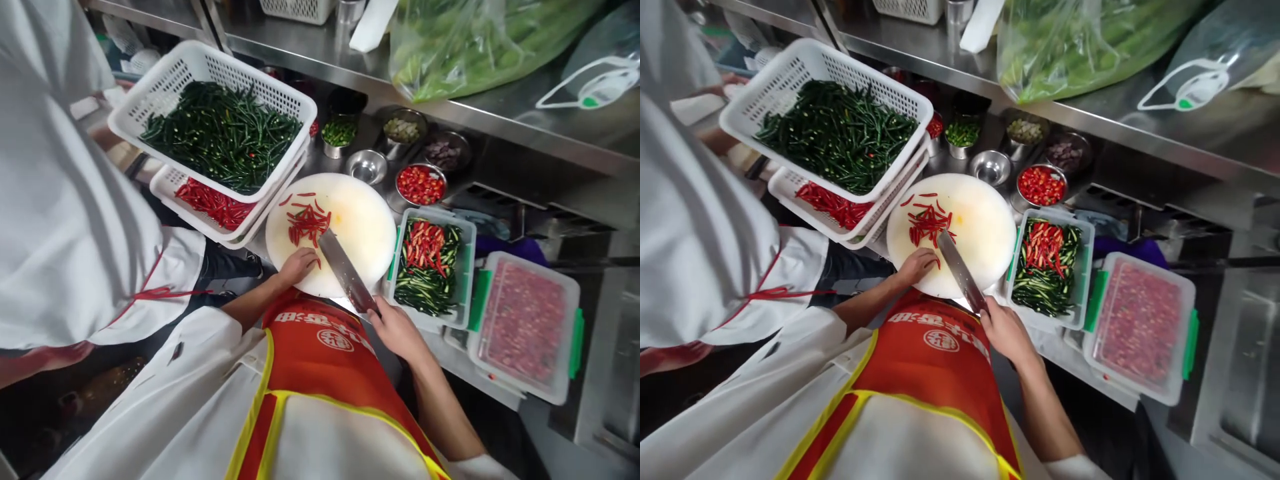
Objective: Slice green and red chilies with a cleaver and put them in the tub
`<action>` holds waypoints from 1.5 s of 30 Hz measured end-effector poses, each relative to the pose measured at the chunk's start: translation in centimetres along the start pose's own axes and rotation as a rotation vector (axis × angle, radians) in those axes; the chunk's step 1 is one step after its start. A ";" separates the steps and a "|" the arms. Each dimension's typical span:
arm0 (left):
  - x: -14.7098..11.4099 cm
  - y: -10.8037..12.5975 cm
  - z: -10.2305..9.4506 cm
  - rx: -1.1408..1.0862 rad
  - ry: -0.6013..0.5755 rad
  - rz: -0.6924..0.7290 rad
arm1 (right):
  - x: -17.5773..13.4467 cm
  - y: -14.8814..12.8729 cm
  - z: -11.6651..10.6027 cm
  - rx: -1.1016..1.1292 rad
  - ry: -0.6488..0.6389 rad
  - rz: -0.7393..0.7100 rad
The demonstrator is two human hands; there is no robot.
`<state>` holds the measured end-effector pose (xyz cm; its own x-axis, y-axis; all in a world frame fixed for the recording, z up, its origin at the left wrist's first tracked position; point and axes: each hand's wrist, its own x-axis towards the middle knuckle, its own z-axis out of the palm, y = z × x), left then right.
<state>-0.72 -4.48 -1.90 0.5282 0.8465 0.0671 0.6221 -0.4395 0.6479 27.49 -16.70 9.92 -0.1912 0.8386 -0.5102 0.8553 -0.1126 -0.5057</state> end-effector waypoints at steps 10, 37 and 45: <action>0.2 -0.4 -0.2 0.080 0.069 0.163 | 0.8 -1.8 -2.1 -0.203 -0.119 -0.064; 0.3 0.4 0.2 0.083 0.009 0.141 | -0.7 3.7 0.1 0.307 -0.104 0.122; 7.3 2.0 -1.7 0.143 -0.079 0.082 | -4.3 4.4 -0.6 0.345 -0.051 0.186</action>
<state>3.40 1.27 1.22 0.6208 0.7822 0.0518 0.6478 -0.5491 0.5280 32.35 -20.49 10.35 -0.0794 0.7604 -0.6446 0.6675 -0.4397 -0.6009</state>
